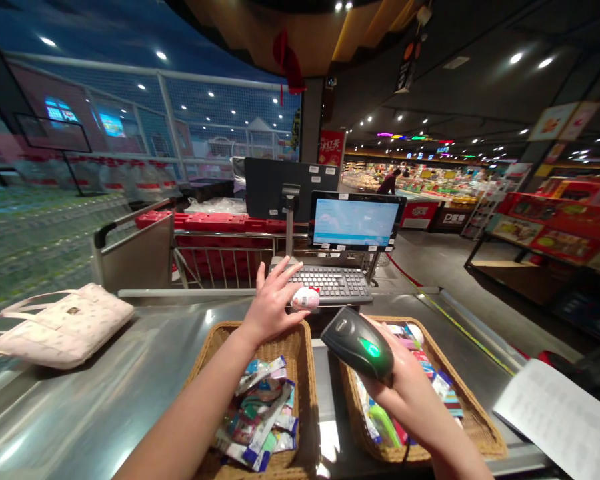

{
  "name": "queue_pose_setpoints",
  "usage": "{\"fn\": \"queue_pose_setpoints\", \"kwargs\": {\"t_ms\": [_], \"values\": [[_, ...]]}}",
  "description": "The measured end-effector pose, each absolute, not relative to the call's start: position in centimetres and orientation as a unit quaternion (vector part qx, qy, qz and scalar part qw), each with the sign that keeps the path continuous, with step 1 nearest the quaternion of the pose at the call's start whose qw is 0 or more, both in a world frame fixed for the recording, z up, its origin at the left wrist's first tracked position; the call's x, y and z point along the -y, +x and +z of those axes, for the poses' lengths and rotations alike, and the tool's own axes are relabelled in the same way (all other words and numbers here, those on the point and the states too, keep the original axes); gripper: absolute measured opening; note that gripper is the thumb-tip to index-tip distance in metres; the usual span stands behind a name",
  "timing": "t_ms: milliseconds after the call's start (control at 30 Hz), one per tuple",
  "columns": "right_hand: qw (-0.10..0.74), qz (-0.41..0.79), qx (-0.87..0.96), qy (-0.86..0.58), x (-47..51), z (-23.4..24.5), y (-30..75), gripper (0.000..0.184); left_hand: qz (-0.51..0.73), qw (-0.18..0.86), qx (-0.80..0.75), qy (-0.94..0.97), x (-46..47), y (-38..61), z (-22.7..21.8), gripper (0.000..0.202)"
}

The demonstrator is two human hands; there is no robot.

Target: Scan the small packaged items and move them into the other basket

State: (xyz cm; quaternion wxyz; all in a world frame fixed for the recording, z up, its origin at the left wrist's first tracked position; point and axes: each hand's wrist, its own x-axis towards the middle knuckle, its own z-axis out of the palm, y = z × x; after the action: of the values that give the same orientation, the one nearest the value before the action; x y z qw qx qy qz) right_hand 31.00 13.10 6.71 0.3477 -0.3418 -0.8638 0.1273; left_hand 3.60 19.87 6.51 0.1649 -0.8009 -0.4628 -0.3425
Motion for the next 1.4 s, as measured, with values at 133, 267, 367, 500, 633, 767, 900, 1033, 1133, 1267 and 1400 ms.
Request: {"fn": "queue_pose_setpoints", "kwargs": {"t_ms": [133, 267, 367, 500, 633, 767, 900, 1033, 1133, 1267, 1400], "values": [[0.350, 0.137, 0.858, -0.352, -13.1, 6.4, 30.8, 0.064, -0.338, 0.166, 0.465, -0.801, -19.8, 3.2, 6.4, 0.030], [0.359, 0.138, 0.846, -0.370, -13.0, 6.1, 30.6, 0.064, -0.339, 0.170, 0.467, -0.799, -19.8, 2.8, 6.3, 0.030], [0.359, 0.137, 0.845, -0.372, -13.0, 6.0, 30.4, 0.063, -0.340, 0.169, 0.468, -0.798, -19.8, 2.5, 6.1, 0.030], [0.356, 0.138, 0.845, -0.375, -13.1, 5.8, 30.1, 0.063, -0.341, 0.168, 0.470, -0.796, -19.7, 2.0, 5.8, 0.030], [0.354, 0.142, 0.847, -0.371, -13.3, 5.6, 29.8, 0.063, -0.339, 0.158, 0.476, -0.796, -19.4, 1.6, 5.4, 0.030], [0.347, 0.153, 0.848, -0.370, -13.4, 5.2, 29.5, 0.059, -0.334, 0.146, 0.486, -0.794, -18.9, 1.1, 4.7, 0.030], [0.338, 0.159, 0.849, -0.374, -13.5, 4.8, 29.2, 0.056, -0.322, 0.130, 0.501, -0.793, -18.4, 0.4, 3.9, 0.031], [0.334, 0.163, 0.850, -0.374, -13.5, 4.6, 28.9, 0.056, -0.311, 0.115, 0.514, -0.791, -17.9, -0.5, 2.8, 0.028], [0.328, 0.168, 0.850, -0.377, -13.6, 4.4, 28.6, 0.051, -0.298, 0.097, 0.520, -0.794, -17.5, -1.1, 1.7, 0.028], [0.321, 0.178, 0.850, -0.378, -13.7, 4.3, 28.1, 0.051, -0.278, 0.064, 0.534, -0.796, -17.0, -1.9, -0.1, 0.028], [0.315, 0.190, 0.851, -0.376, -13.8, 4.2, 27.5, 0.052, -0.257, 0.030, 0.541, -0.800, -16.6, -2.6, -2.1, 0.031]]}}
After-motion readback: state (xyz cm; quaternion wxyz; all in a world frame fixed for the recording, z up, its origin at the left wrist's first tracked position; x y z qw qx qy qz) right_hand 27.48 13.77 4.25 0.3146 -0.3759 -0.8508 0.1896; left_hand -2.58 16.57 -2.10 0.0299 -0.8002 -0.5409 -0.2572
